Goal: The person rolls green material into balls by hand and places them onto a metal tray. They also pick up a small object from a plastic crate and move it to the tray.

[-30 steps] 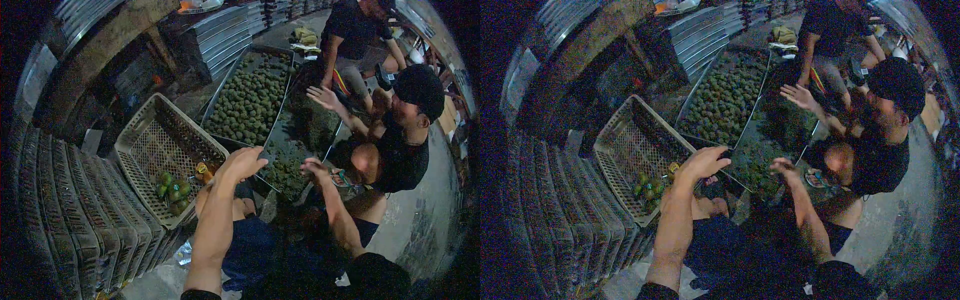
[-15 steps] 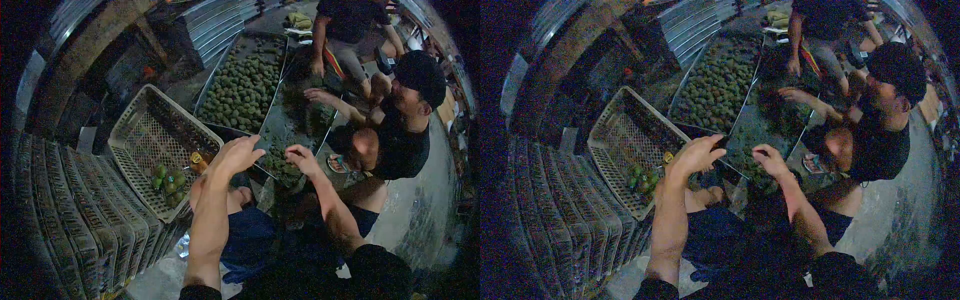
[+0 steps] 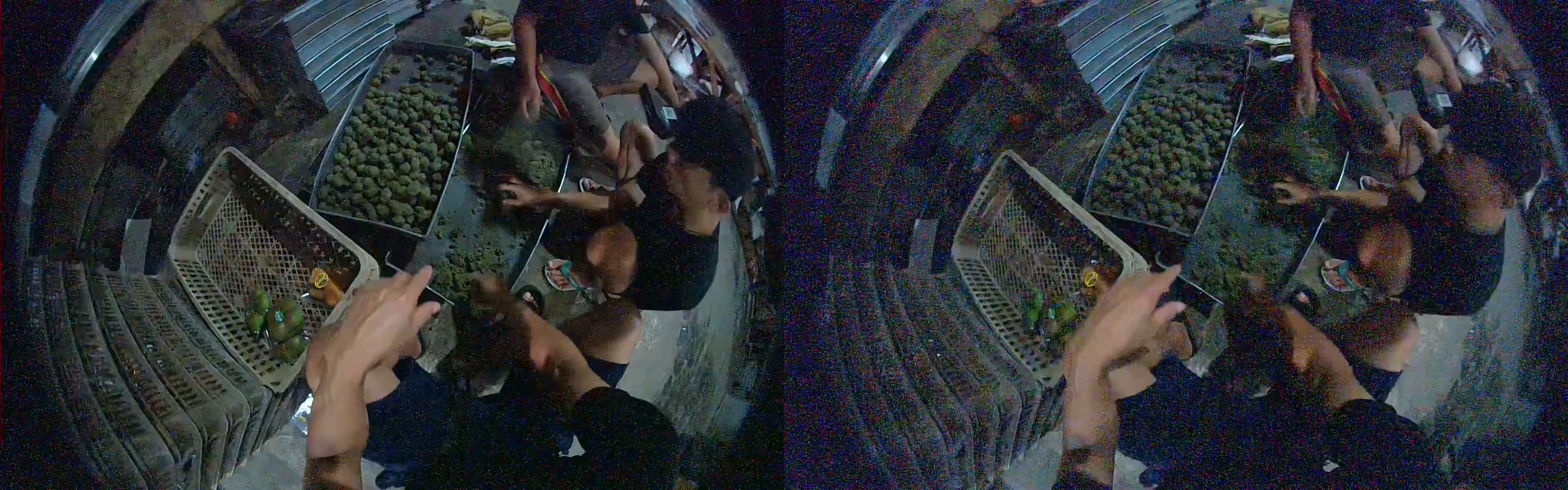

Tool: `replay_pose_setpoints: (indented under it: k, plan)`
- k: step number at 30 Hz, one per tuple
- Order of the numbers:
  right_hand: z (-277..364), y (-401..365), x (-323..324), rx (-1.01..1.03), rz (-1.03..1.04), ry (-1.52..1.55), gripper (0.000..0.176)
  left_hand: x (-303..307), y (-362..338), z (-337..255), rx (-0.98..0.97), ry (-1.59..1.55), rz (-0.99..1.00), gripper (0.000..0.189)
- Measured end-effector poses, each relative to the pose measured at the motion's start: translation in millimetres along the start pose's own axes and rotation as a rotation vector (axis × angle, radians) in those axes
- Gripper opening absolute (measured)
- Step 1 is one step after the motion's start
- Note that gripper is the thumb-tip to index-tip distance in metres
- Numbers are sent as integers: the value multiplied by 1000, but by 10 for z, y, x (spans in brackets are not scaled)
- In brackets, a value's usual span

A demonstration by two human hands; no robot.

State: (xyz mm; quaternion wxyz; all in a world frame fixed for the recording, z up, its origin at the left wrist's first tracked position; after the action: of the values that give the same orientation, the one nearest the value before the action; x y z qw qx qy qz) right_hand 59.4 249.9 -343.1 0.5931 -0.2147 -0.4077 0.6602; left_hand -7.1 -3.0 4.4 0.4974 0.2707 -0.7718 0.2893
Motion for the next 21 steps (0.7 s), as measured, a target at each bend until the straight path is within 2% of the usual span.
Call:
replay_pose_setpoints:
  k: [2, 4, 5, 6, 8, 9, 10, 12, 13, 17, 19, 20, 21]
  plan:
    - [611, 252, 304, 256, 279, 790, 30, 57, -14, -32, -28, -19, 28, 51]
    - [1294, 193, 581, 438, 101, 1277, 34, -1, 19, 26, -71, 15, -24, 52]
    - [1611, 30, 642, 488, -222, 1344, 38, 14, 41, 29, -62, 0, 32, 53]
    - [1565, 252, 718, 476, -226, 1346, 38, 16, 63, 40, -53, -15, 89, 54]
    - [1545, 742, 704, 507, -161, 357, 39, 10, 115, 80, -45, -31, 133, 54]
    - [1500, 970, 633, 467, -169, 79, 41, 42, 138, 66, -47, -11, 139, 56]
    - [1442, 1192, 539, 457, -156, 83, 41, 65, 152, 60, -47, 6, 149, 58]
    - [1355, 1592, 235, 549, -210, -598, 45, 19, 164, 121, -43, 57, 172, 61]
    - [1153, 1837, 116, 691, -132, -906, 52, -15, 167, 163, -52, 0, 177, 62]
    - [1110, 1387, -75, 629, -123, -883, 52, -9, 202, 255, -25, -83, 247, 62]
    - [838, 1218, -186, 568, 40, -1052, 49, 20, 217, 258, -17, -68, 225, 62]
    - [621, 1245, -212, 563, 44, -1047, 49, 35, 222, 262, -8, -49, 197, 62]
    - [327, 1370, -209, 525, 12, -901, 48, 28, 223, 260, -10, -52, 203, 62]
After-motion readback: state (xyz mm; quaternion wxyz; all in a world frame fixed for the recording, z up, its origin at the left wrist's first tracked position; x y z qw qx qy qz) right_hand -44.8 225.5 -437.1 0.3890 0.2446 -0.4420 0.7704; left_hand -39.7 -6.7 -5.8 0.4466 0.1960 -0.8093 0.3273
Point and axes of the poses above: each hand's wrist, its own y-axis towards the middle knuckle, its own x-axis out of the back of the hand, z = x × y, the point moved 5 cm from there along y, towards the middle knuckle, and after that the axes turned 12 degrees about y, right-handed, at the moved point
